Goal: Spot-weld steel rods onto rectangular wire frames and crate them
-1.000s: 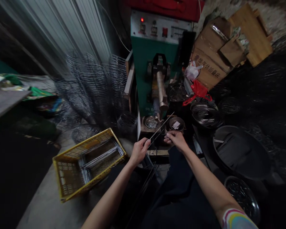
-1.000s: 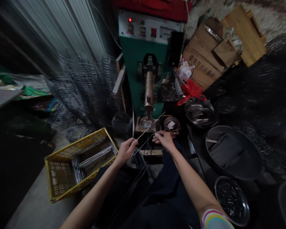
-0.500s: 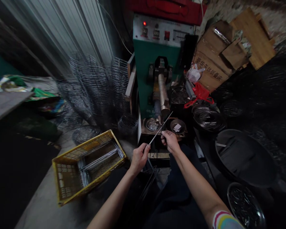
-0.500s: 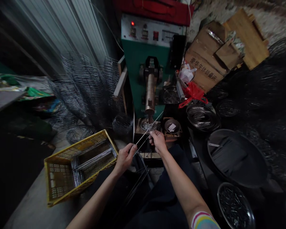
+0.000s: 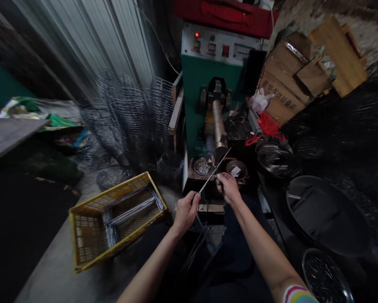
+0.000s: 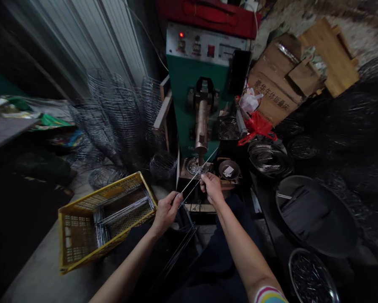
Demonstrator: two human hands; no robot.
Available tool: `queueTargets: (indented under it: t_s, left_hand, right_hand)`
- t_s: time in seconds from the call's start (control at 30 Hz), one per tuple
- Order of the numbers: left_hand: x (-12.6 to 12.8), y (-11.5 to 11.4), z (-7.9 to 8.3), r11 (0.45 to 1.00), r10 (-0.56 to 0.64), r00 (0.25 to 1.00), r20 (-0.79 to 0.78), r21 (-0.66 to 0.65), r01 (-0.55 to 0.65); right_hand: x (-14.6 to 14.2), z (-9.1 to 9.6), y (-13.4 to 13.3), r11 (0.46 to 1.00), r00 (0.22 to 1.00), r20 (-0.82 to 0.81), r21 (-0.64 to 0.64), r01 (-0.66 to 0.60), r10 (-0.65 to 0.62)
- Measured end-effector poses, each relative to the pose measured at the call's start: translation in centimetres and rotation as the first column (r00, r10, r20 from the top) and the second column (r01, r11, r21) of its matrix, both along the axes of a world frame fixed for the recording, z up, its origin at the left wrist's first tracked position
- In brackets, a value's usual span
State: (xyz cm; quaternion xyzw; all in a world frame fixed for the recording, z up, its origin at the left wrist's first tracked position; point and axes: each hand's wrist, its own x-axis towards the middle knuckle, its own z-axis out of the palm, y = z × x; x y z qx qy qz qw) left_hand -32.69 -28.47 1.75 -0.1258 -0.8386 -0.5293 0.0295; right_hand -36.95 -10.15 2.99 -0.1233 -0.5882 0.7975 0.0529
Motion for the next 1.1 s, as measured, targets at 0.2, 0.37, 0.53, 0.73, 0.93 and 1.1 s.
queueTargets:
  t_s: [0.2,0.37,0.53,0.73,0.93,1.1]
  left_hand:
    - [0.0,0.0,0.1,0.999,-0.011,1.000,0.012,0.032,0.011]
    - [0.1,-0.1,0.1,0.998,-0.017,1.000,0.011,0.065,0.016]
    - [0.2,0.1,0.2,0.997,-0.008,1.000,0.018,0.080,0.006]
    - [0.4,0.4,0.8,0.997,0.003,1.000,0.025,0.078,-0.005]
    - [0.2,0.4,1.1,0.998,0.010,1.000,0.026,0.063,-0.012]
    - [-0.1,0.4,1.3,0.997,0.016,1.000,0.021,0.073,-0.017]
  right_hand:
    - [0.0,0.2,-0.1,1.000,1.000,-0.012,-0.015,-0.022,0.021]
    - [-0.1,0.0,0.0,1.000,1.000,-0.006,-0.009,-0.027,0.027]
    - [-0.2,0.1,0.0,0.999,0.999,-0.020,0.004,-0.039,0.039]
    - [-0.3,0.5,-0.1,0.999,0.999,-0.020,0.003,-0.032,0.032]
    - [-0.4,0.7,-0.2,1.000,0.999,-0.020,-0.008,-0.029,0.029]
    - [-0.8,0.8,-0.1,0.999,0.999,-0.012,-0.016,-0.033,0.033]
